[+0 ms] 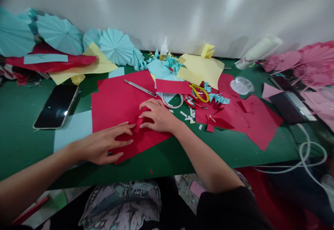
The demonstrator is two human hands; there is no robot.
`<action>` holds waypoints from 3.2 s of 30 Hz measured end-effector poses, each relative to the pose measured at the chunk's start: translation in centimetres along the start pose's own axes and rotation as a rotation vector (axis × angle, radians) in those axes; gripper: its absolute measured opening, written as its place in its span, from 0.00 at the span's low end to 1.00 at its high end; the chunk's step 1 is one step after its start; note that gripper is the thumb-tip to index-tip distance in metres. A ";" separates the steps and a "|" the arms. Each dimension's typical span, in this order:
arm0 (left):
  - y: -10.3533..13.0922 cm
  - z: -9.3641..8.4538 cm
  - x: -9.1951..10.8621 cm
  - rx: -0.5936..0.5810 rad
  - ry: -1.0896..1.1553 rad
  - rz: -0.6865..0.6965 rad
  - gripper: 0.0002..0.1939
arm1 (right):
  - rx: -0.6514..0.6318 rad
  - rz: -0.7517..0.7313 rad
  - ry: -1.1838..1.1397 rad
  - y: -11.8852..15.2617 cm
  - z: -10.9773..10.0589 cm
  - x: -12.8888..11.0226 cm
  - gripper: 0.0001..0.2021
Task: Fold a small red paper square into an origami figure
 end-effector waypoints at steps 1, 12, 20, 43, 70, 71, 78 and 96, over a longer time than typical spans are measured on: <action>0.0 0.0 -0.1 0.000 -0.005 -0.005 0.16 | 0.004 0.018 -0.006 -0.1 0.1 0.1 0.15; 0.2 0.2 -0.4 0.033 -0.060 -0.017 0.20 | 0.021 0.218 -0.032 -0.4 1.5 0.8 0.15; -0.5 -0.2 -0.3 0.133 -0.157 -0.051 0.16 | 0.047 0.286 -0.051 -0.3 1.5 1.1 0.14; 0.1 -1.2 -1.3 0.375 -0.046 -0.061 0.20 | 0.151 -0.007 -0.206 -0.2 -0.8 0.5 0.08; 0.3 -1.2 -6.1 0.900 1.128 -0.546 0.08 | 0.254 0.590 -0.842 1.3 0.2 1.4 0.12; 0.0 -1.2 -6.1 0.878 1.096 -0.555 0.08 | 0.280 0.607 -0.802 1.5 -0.3 1.6 0.12; -1.4 -0.7 -7.6 0.871 1.170 -0.578 0.10 | 0.271 0.633 -0.719 1.7 -0.5 2.4 0.13; -1.1 0.2 -7.7 0.957 1.453 -0.507 0.16 | 0.208 0.436 -0.971 0.9 0.9 0.2 0.13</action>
Point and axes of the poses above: each hand's wrist, its own y-axis away from the middle knuckle, its own z-axis out of the palm, x = y × z, the point moved 9 cm from there along -y, towards the middle knuckle, and after that the axes turned 15 degrees about y, right-handed, at the moved point
